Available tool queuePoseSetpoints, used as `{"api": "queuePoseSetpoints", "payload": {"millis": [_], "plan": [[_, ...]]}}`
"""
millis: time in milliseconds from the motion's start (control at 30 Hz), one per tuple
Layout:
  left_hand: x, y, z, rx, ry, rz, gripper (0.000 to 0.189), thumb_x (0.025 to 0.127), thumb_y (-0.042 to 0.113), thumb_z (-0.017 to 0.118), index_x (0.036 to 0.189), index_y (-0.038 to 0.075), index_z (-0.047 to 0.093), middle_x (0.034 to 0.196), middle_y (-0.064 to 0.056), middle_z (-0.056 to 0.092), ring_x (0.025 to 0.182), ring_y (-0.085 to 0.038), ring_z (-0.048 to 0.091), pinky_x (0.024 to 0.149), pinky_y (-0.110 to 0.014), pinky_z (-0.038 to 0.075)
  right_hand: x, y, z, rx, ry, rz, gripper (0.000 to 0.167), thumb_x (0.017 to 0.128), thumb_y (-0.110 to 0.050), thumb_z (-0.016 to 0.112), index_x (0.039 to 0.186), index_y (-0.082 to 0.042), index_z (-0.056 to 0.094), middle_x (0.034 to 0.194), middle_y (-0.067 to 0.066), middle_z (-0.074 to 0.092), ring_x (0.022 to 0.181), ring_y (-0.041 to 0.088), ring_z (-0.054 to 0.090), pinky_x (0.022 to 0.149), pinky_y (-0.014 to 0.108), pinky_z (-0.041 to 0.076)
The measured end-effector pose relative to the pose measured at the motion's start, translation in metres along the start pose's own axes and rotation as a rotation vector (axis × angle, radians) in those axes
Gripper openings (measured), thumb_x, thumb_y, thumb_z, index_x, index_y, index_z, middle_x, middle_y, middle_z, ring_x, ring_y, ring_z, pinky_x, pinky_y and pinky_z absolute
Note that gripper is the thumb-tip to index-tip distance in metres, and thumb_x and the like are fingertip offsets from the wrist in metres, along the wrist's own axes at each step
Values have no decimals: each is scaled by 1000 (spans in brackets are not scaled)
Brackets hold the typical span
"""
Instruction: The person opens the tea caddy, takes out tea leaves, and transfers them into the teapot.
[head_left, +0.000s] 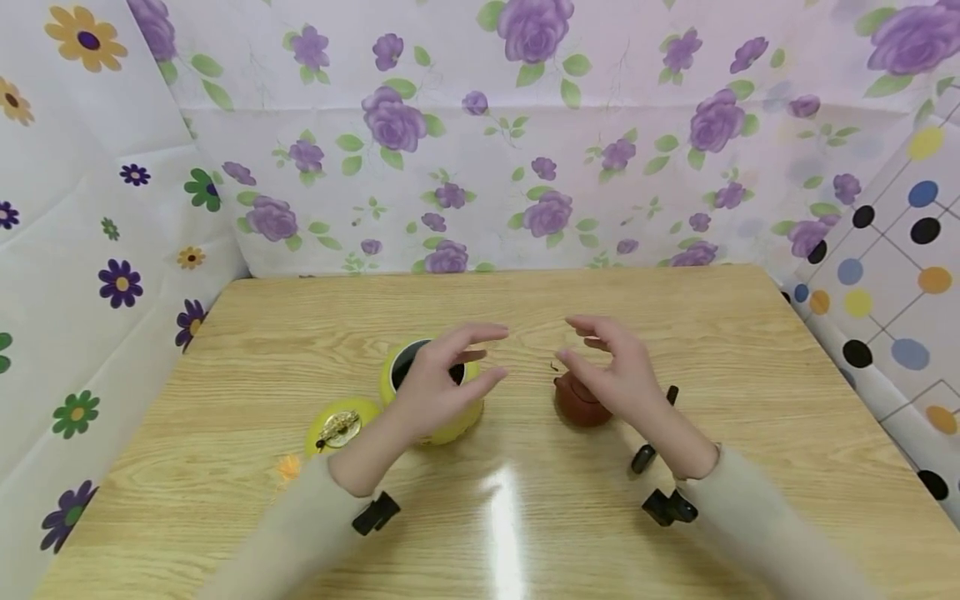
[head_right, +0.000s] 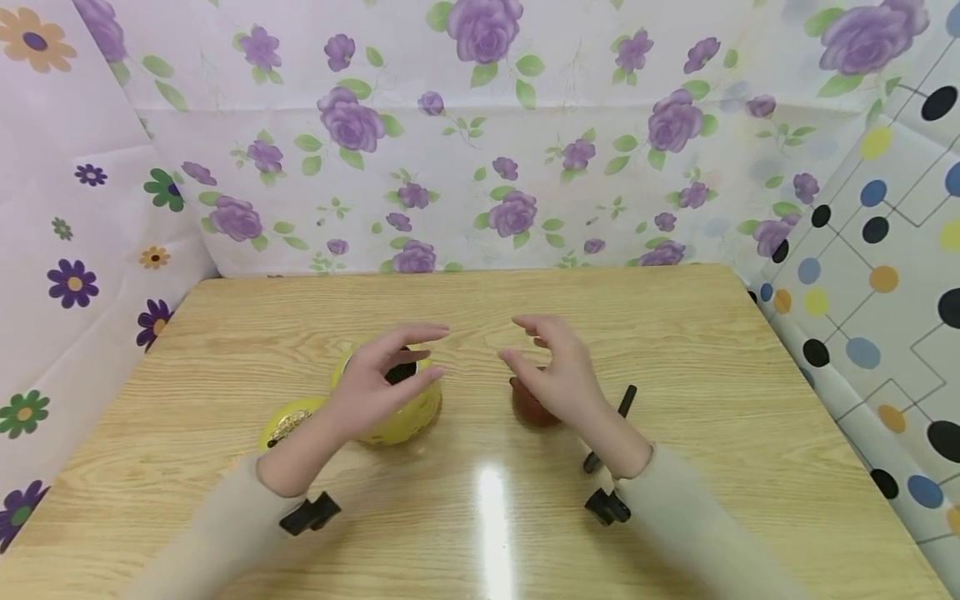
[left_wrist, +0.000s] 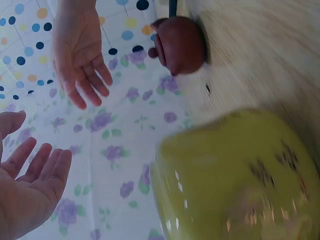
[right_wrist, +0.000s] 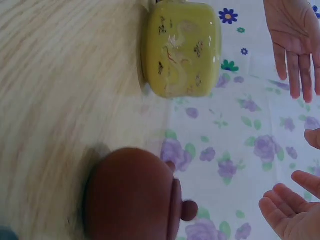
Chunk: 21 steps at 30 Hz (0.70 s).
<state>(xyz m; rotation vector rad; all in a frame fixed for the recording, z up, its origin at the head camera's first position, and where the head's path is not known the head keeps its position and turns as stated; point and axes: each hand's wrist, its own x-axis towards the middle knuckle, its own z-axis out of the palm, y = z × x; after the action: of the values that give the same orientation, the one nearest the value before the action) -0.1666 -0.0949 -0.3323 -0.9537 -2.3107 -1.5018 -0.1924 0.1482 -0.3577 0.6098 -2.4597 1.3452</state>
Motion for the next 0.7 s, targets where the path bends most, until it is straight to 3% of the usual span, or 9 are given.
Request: {"api": "queuePoseSetpoints", "payload": {"millis": [100,233,333,500,633,700], "plan": [[-8,-1,-14,63,41,-14,36,85,1,70,120,0,61,122,-16,62,115,-26,58,93,-37,54,-1,-2,9,7,-27,-1,44,85,-9,72,125,-1,58,124,17,58,111,33,56,92,50,52],[-24,-2,-28,129,91,-125,35,85,6,70,119,4,63,123,-11,62,116,-24,57,96,-39,52,-1,-4,21,15,-63,-2,48,85,-13,73,128,-3,56,127,17,57,114,33,55,90,48,54],[-39,-4,-35,179,136,-178,34,85,8,72,118,7,63,123,-8,62,116,-23,57,99,-36,50,0,-5,30,35,-94,20,50,85,-16,72,131,-6,54,129,15,55,117,33,54,89,46,55],[-56,-16,-45,239,232,-188,35,83,4,73,116,3,63,120,-11,64,114,-23,58,99,-20,47,2,-7,40,63,-110,36,54,84,-17,75,132,-6,53,131,14,54,120,31,52,94,43,53],[-67,-26,-54,224,280,-280,33,86,5,70,118,1,61,120,-13,63,115,-18,55,97,-7,41,3,-8,48,121,-133,63,57,82,-17,76,133,-5,52,134,13,52,124,31,50,98,42,50],[-72,-29,-58,206,282,-335,33,87,5,68,119,0,60,122,-14,63,117,-19,54,98,-9,41,3,-8,52,154,-157,91,58,82,-18,76,134,-6,51,136,13,51,125,32,49,100,43,49]]}}
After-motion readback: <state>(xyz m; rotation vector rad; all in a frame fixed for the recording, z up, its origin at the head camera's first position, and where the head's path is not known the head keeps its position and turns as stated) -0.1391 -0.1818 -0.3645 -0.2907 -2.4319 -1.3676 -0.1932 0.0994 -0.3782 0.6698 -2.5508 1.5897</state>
